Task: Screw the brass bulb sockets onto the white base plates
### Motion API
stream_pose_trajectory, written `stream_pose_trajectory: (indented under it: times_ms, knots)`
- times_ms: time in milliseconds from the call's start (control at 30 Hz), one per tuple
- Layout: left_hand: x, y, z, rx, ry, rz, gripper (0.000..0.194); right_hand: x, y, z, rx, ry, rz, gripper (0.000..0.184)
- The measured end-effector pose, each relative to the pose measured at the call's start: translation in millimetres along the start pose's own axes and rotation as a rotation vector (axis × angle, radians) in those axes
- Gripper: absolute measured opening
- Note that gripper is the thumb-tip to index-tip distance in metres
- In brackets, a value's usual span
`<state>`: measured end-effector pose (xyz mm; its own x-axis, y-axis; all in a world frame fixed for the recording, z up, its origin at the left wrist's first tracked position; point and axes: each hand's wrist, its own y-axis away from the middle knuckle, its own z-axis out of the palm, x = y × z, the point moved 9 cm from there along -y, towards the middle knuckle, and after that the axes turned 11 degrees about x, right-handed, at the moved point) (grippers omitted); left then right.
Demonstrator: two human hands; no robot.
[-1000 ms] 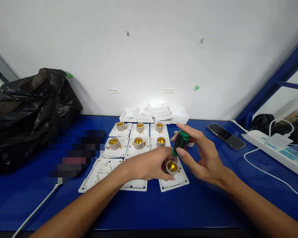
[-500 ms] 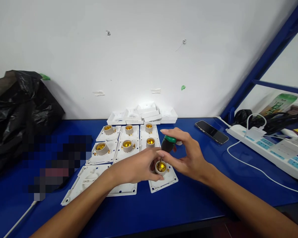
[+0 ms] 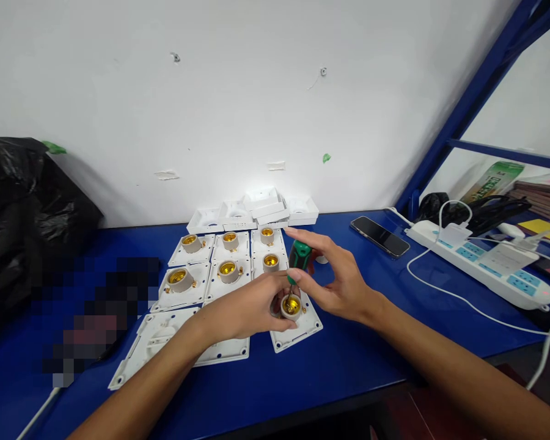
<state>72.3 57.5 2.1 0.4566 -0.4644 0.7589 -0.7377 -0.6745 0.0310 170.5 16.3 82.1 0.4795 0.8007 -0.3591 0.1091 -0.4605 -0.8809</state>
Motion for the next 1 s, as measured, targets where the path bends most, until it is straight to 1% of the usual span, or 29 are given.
stream_pose_trajectory:
  times_ms: [100, 267, 333, 433, 500, 667, 833, 1000]
  knots:
    - [-1, 0, 0.6, -0.013, -0.031, -0.011, 0.026, 3, 1, -4, 0.052, 0.006, 0.012, 0.055]
    - [1, 0, 0.6, -0.013, -0.002, 0.005, 0.03, 1, 3, 2, -0.022, -0.016, 0.016, 0.055]
    - [-1, 0, 0.3, -0.006, -0.006, -0.015, 0.032, 0, 2, 1, -0.008, 0.008, 0.01, 0.055]
    - [-1, 0, 2.1, -0.015, 0.006, -0.019, 0.026, -1, 1, -2, 0.018, 0.045, -0.007, 0.054]
    - [0, 0, 3.2, -0.023, 0.017, 0.001, 0.024, -4, 1, -2, 0.007, 0.039, -0.028, 0.055]
    - [2, -1, 2.9, -0.027, 0.005, 0.041, 0.028, -7, 1, -3, -0.02, 0.066, -0.053, 0.058]
    - [-1, -1, 1.8, -0.01, -0.002, 0.033, 0.033, -4, 3, -5, -0.009, 0.054, -0.029, 0.059]
    - [1, -2, 3.5, -0.027, 0.0, 0.041, 0.029, 1, 3, -4, -0.019, 0.027, 0.008, 0.06]
